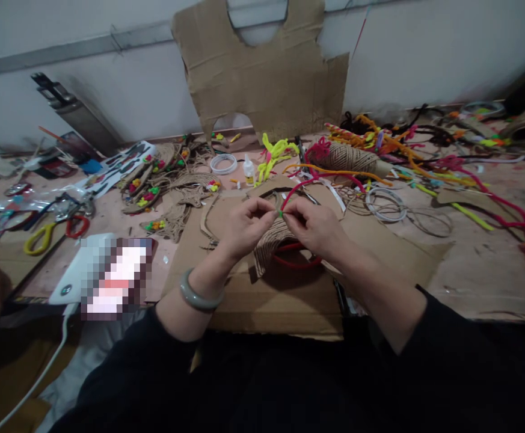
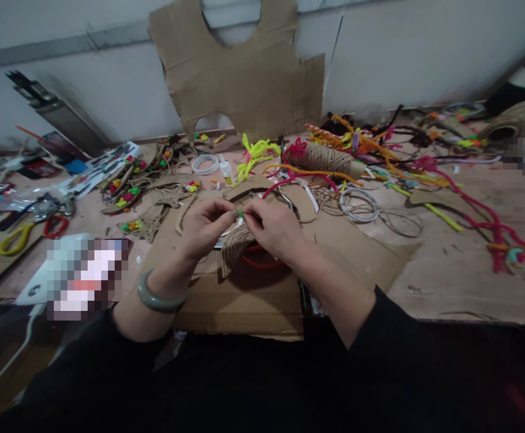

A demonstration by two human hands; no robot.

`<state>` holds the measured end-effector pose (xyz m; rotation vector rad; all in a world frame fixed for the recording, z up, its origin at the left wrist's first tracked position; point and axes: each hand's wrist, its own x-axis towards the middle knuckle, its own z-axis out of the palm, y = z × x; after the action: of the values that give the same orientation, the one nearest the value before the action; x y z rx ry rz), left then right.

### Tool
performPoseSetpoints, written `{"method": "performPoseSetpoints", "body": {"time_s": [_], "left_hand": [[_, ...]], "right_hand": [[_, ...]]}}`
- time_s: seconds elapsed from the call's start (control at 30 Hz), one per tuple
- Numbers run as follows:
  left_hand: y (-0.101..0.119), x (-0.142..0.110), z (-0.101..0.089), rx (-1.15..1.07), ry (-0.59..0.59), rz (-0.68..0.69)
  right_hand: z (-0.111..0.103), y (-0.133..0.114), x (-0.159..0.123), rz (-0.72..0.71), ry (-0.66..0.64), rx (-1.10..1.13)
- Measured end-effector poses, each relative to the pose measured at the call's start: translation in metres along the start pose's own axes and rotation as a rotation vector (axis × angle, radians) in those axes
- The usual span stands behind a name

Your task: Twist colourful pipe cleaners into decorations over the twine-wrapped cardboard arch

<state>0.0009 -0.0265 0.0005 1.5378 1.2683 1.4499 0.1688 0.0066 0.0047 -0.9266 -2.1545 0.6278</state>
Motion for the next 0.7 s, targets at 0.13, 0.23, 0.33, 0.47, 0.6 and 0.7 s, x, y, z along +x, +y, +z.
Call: {"method": "performPoseSetpoints", "body": {"time_s": [0.13,0.23,0.33,0.47,0.6,0.7], "left_hand": [[0.0,0.002,0.004,-0.293,-0.012,-0.248],[0.003,0.003,0.005,-0.414,-0.063,-0.353],[0.005,0.003,0.004,-0.512,-0.112,-0.458],[0.004,0.002,0.004,-0.547,-0.121,-0.571],[0.003,0.002,0.007,-0.531,-0.099,-0.495],[0.002,0.002,0.009,-0.476,-0.052,-0.377]], "right_hand": [[0.004,0.002,-0.003,-0.072,0.049,-0.125],[0.008,0.006,-0.004,-0.158,0.118,-0.188],[0.012,0.011,-0.005,-0.255,0.178,-0.288],[0.015,0.014,-0.007,-0.298,0.181,-0.387],[0.013,0.01,-0.005,-0.18,0.182,-0.229],[0.008,0.006,-0.002,-0.063,0.144,-0.015]]}}
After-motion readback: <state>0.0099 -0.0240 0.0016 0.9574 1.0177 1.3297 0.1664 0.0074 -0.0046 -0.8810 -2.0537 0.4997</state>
